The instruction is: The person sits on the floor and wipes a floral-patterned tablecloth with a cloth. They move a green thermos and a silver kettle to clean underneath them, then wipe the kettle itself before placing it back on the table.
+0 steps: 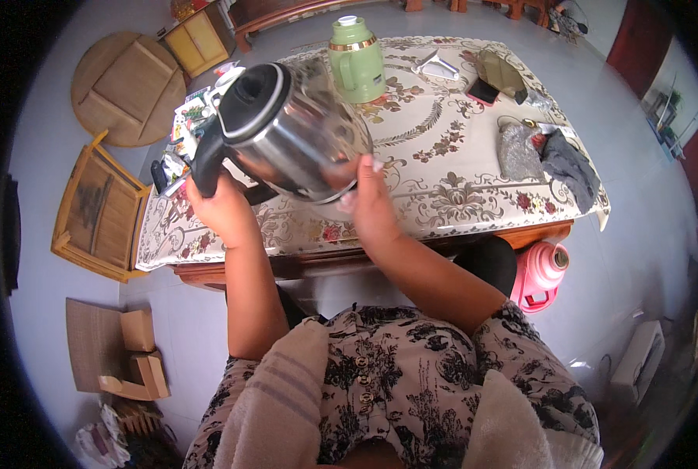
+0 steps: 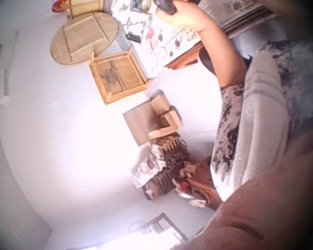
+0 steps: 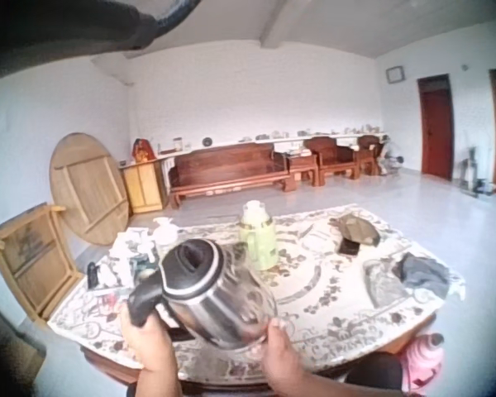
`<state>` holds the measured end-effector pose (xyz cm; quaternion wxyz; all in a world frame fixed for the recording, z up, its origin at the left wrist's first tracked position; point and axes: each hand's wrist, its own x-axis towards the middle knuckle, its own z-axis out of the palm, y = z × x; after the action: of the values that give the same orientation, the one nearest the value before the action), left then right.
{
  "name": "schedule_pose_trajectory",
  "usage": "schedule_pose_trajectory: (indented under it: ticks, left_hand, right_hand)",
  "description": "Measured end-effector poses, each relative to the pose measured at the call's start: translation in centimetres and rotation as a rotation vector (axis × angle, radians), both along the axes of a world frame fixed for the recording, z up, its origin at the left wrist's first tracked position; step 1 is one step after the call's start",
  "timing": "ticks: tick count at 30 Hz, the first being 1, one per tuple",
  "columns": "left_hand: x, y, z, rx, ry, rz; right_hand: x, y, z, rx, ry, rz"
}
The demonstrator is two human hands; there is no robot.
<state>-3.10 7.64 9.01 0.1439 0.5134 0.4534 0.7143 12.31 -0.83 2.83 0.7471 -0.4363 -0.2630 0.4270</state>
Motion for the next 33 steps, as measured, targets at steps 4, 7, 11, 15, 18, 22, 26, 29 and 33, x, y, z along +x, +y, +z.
schedule_pose_trajectory:
  ticks: [4, 7, 11, 15, 18, 22, 26, 29, 33]
  left_hand:
    - [1.8, 0.7, 0.6, -0.058, -0.057, -0.006]
    - [2.4, 0.6, 0.1, 0.09, 0.051, 0.084]
    - [2.8, -0.8, -0.1, 0.037, -0.211, -0.272]
    - [2.5, -3.1, 2.3, -0.09, -0.37, -0.593]
    - [1.7, -3.5, 2.9, -0.09, -0.438, -0.644]
    - [0.7, -3.1, 1.3, -0.23, -0.501, -0.64]
    - [3.0, -3.7, 0.0, -0.197, -0.503, -0.635]
    - [3.4, -3.4, -0.7, -0.157, -0.477, -0.595]
    - [2.8, -3.9, 0.3, -0.204, -0.497, -0.575]
  right_hand:
    - [-2.2, -0.3, 1.3, 0.041, -0.079, 0.013]
    - [-2.8, -0.9, 0.6, 0.118, 0.125, 0.18]
    - [-4.7, -3.2, -1.1, 0.16, -0.114, 0.9]
    - [-2.0, -1.8, -8.1, -0.002, -0.367, 0.807]
    - [3.5, -2.6, -8.6, -0.03, 0.471, 0.555]
    - [9.1, -3.6, -0.3, 0.142, 0.568, 0.154]
    - [6.0, -1.9, 1.8, 0.219, 0.624, 0.255]
    - [4.0, -0.6, 2.3, 0.211, 0.551, 0.263]
    - [1.8, 0.9, 2.6, 0.207, 0.39, 0.28]
